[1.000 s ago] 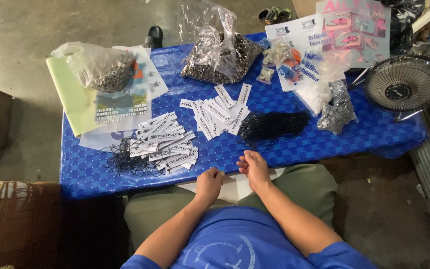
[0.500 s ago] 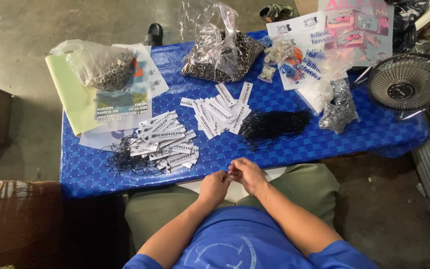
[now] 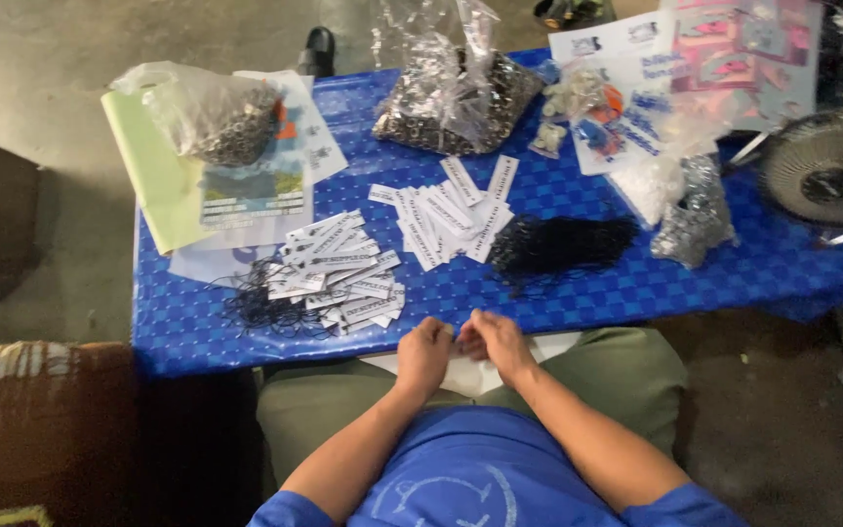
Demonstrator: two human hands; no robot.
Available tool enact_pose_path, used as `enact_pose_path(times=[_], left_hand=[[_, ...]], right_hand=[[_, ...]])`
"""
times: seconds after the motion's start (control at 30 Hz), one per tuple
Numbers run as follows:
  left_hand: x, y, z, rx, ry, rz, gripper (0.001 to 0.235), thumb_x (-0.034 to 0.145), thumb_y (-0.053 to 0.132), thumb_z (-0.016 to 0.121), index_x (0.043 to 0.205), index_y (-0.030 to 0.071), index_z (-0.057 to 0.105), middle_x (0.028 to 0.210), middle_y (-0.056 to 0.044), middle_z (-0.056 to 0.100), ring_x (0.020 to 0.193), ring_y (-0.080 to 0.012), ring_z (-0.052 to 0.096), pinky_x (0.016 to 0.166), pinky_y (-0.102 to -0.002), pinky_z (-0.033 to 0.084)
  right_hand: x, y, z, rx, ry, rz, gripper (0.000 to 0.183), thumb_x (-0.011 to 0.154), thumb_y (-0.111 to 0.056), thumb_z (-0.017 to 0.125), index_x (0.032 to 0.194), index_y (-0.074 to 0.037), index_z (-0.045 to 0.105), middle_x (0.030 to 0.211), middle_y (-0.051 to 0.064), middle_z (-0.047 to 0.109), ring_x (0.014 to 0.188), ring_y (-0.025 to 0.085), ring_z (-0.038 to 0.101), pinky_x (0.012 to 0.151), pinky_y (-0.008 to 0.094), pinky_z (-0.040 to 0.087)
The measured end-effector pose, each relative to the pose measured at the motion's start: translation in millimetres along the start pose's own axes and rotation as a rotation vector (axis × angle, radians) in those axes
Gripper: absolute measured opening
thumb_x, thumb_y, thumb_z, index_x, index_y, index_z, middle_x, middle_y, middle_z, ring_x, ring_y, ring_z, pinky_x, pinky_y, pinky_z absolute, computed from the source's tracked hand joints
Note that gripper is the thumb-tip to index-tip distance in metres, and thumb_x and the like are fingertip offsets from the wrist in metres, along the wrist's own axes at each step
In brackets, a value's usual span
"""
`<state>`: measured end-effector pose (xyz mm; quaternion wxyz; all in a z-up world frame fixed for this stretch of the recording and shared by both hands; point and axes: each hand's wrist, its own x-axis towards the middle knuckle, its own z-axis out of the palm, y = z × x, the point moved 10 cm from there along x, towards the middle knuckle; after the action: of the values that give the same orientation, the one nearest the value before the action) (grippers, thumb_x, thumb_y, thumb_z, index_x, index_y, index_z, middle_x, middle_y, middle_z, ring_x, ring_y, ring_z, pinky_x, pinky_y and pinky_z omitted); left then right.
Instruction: Attaching black strings to white paper labels by threading them through pre-punched holes.
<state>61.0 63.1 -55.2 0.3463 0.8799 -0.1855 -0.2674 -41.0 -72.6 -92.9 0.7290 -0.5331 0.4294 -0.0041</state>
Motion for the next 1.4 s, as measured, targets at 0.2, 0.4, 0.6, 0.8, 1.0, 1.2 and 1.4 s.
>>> enact_pose_path(times=[0.2, 0.4, 0.6, 0.8, 1.0, 1.2, 1.4], left_hand=[[-11.1, 11.1, 37.7, 0.272, -0.044, 0.266, 0.018, 0.092, 0.037, 0.061, 0.091, 0.021, 0.07, 0.079, -0.006, 0.071, 0.079, -0.0326, 0.074, 0.067, -0.045, 0.06], [-11.8, 0.8, 38.7, 0.268, -0.065, 0.27, 0.019, 0.09, 0.033, 0.064, 0.086, 0.015, 0.069, 0.074, -0.008, 0.069, 0.075, -0.0341, 0.073, 0.063, -0.044, 0.059], [-9.7, 0.9, 36.7, 0.271, -0.076, 0.259, 0.02, 0.089, 0.036, 0.066, 0.088, 0.017, 0.07, 0.075, -0.006, 0.07, 0.076, -0.0306, 0.074, 0.064, -0.043, 0.06], [-10.1, -5.9, 37.3, 0.362, -0.047, 0.293, 0.017, 0.09, 0.03, 0.062, 0.084, 0.015, 0.067, 0.07, -0.009, 0.067, 0.068, -0.0319, 0.072, 0.058, -0.043, 0.058], [-8.8, -14.2, 35.4, 0.492, -0.016, 0.314, 0.015, 0.09, 0.027, 0.063, 0.08, 0.016, 0.065, 0.067, -0.005, 0.066, 0.064, -0.0277, 0.073, 0.054, -0.037, 0.057], [-14.7, -12.1, 32.9, 0.619, -0.068, 0.295, 0.013, 0.092, 0.023, 0.06, 0.082, 0.017, 0.065, 0.068, -0.002, 0.068, 0.063, -0.0248, 0.074, 0.055, -0.035, 0.058], [-11.2, -26.8, 25.5, 0.678, -0.066, 0.261, 0.011, 0.091, 0.021, 0.059, 0.085, 0.014, 0.065, 0.073, -0.006, 0.069, 0.066, -0.0285, 0.075, 0.056, -0.038, 0.059]], right_hand=[[26.8, 30.7, 2.3, 0.152, -0.022, 0.035, 0.011, 0.098, -0.018, 0.065, 0.101, -0.011, 0.073, 0.091, 0.008, 0.076, 0.082, 0.022, 0.074, 0.071, 0.032, 0.06], [35.5, 22.2, -6.4, 0.574, -0.118, 0.116, 0.009, 0.102, -0.018, 0.061, 0.105, -0.011, 0.065, 0.089, 0.008, 0.072, 0.078, 0.023, 0.072, 0.071, 0.034, 0.061], [39.2, 4.1, -19.6, 0.623, -0.106, 0.057, 0.015, 0.101, -0.011, 0.063, 0.115, -0.008, 0.066, 0.09, 0.007, 0.071, 0.081, 0.019, 0.071, 0.073, 0.031, 0.063], [52.2, 13.2, -40.0, 0.656, -0.094, 0.058, 0.018, 0.1, -0.01, 0.063, 0.117, -0.009, 0.068, 0.092, 0.008, 0.072, 0.084, 0.02, 0.072, 0.076, 0.032, 0.063], [62.2, 19.2, -56.2, 0.689, -0.069, 0.05, 0.019, 0.099, -0.011, 0.065, 0.117, -0.009, 0.069, 0.093, 0.007, 0.073, 0.085, 0.02, 0.073, 0.077, 0.033, 0.064], [65.2, 17.5, -64.4, 0.74, -0.068, 0.021, 0.018, 0.098, -0.01, 0.067, 0.115, -0.009, 0.07, 0.093, 0.008, 0.075, 0.086, 0.022, 0.074, 0.076, 0.035, 0.064], [67.2, 9.3, -74.4, 0.762, -0.042, -0.021, 0.016, 0.096, -0.009, 0.068, 0.112, -0.009, 0.07, 0.094, 0.008, 0.075, 0.088, 0.023, 0.075, 0.077, 0.035, 0.064]])
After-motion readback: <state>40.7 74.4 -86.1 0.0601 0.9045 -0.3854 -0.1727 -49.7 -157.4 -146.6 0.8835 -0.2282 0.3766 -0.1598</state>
